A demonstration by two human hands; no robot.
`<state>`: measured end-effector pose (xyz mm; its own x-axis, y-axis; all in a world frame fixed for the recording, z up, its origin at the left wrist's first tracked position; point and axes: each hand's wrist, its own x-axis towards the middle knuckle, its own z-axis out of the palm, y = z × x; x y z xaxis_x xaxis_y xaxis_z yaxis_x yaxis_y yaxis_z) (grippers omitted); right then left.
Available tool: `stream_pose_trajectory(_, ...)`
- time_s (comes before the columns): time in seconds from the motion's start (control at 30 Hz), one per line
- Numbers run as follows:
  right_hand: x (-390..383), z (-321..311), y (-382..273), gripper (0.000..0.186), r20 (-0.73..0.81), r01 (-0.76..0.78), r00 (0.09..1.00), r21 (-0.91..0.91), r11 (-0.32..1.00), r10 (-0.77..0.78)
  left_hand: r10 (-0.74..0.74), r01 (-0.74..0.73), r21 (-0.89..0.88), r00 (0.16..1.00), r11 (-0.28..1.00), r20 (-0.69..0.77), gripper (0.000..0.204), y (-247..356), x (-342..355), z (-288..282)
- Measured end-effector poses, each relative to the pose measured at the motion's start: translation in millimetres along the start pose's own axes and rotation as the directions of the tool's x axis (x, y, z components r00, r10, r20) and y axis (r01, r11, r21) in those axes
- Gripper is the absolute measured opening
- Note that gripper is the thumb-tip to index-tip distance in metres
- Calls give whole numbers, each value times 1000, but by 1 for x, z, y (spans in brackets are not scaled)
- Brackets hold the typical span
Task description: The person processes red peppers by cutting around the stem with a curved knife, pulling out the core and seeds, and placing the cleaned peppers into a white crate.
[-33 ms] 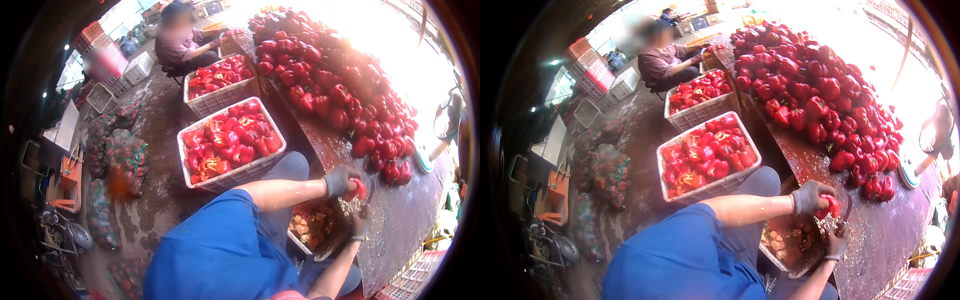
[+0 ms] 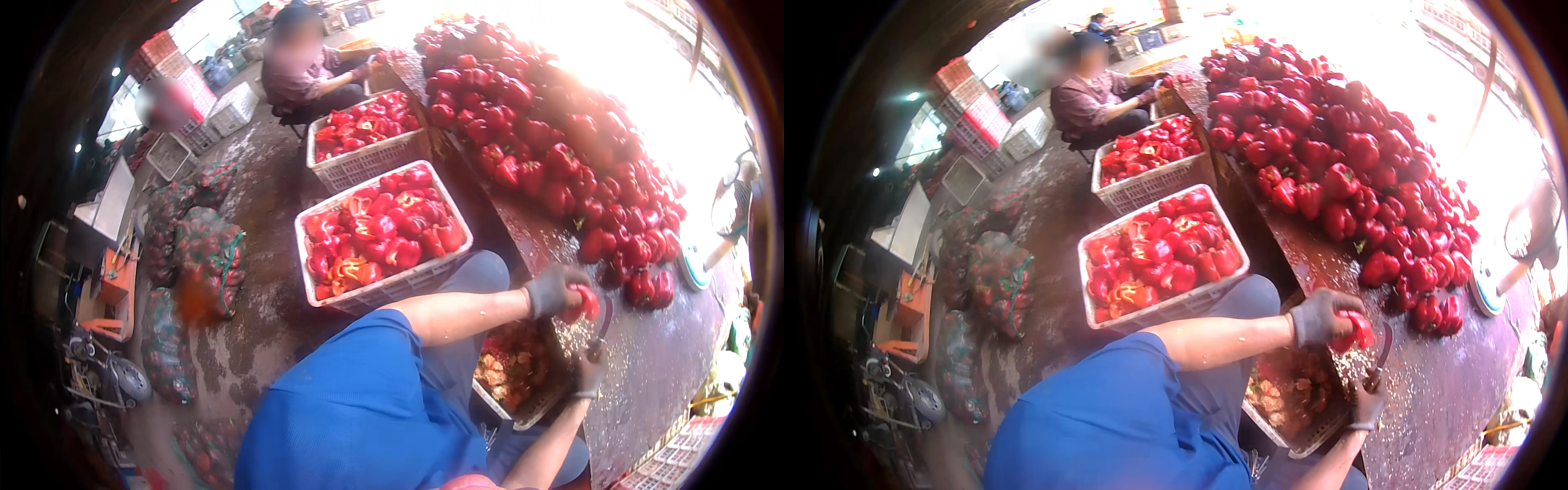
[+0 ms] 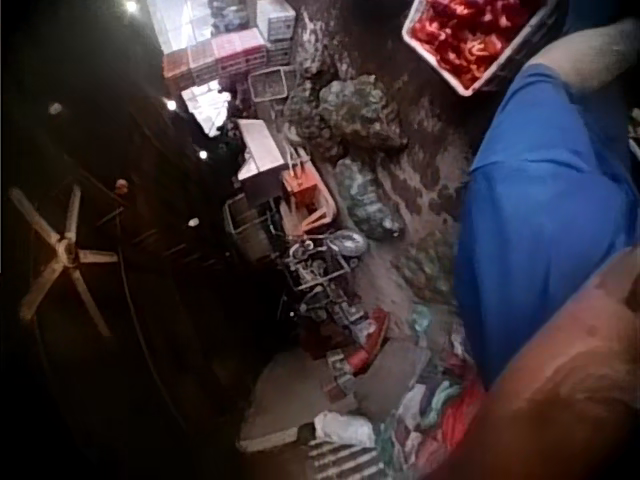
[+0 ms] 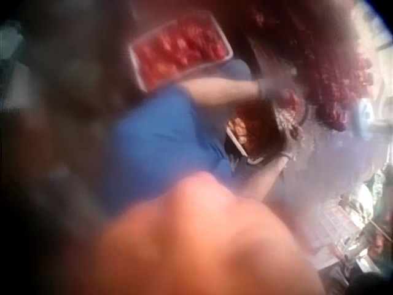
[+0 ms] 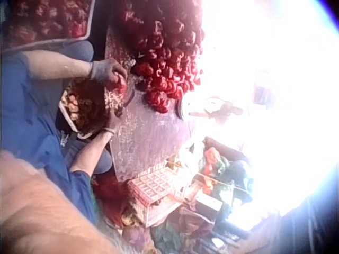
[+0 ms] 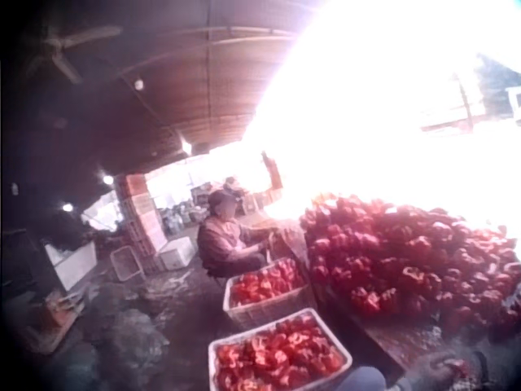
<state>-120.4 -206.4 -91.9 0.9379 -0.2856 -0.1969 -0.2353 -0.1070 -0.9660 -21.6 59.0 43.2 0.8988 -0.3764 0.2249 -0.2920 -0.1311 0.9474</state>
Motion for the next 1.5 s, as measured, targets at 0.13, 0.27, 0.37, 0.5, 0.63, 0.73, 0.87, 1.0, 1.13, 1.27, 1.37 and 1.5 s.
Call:
stream_pose_trajectory(0.13, -16, 14, -1, 33, 152, 25, 988, 28, 999, -29, 117, -137, -13, 888, 991, -444, 32, -10, -21, -100)
stream_pose_trajectory(0.27, -23, 9, 1, 28, 276, 118, 960, -276, 954, -39, 144, 190, 346, 655, 919, -742, 39, -66, -114, -253)
stream_pose_trajectory(0.37, -23, 18, 8, 33, 326, 124, 945, -256, 959, -36, 231, 442, 483, 511, 756, -828, 51, -120, -224, -349)
stream_pose_trajectory(0.5, -23, 10, 20, 38, 321, 181, 946, -413, 893, -43, -135, 731, 358, 520, 582, -843, 52, -152, -313, -358)
stream_pose_trajectory(0.63, -43, 25, -13, 32, 268, 167, 963, -485, 858, -36, -275, 778, 551, 625, 301, -731, 66, -164, -346, -335)
stream_pose_trajectory(0.73, -41, 18, -9, 34, 261, 181, 964, -487, 854, -55, -276, 787, 583, 617, 203, -737, 80, -164, -337, -321)
stream_pose_trajectory(0.87, -40, 8, -7, 44, 255, 191, 965, -516, 835, -63, -470, 797, 603, 544, 30, -695, 81, -131, -304, -291)
stream_pose_trajectory(1.0, -47, 21, -49, 52, 234, 125, 972, -546, 828, 7, -562, 731, 676, 598, 91, -571, 82, -119, -309, -321)
stream_pose_trajectory(1.13, -38, 28, -31, 47, 272, 226, 958, -527, 819, -89, -602, 642, 762, 578, -81, -551, 67, -145, -312, -361)
stream_pose_trajectory(1.27, -30, 7, 2, 40, 185, 175, 976, -356, 918, -114, -732, 481, 865, 538, -141, -418, 37, -92, -226, -334)
stream_pose_trajectory(1.37, -38, 16, -24, 33, 168, 104, 984, -253, 962, -62, -654, 583, 812, 617, 6, -438, 41, -75, -181, -329)
stream_pose_trajectory(1.5, -39, 20, -30, 28, 50, 109, 993, -76, 991, -105, -265, 365, 751, 929, 551, -257, 45, -47, -90, -268)
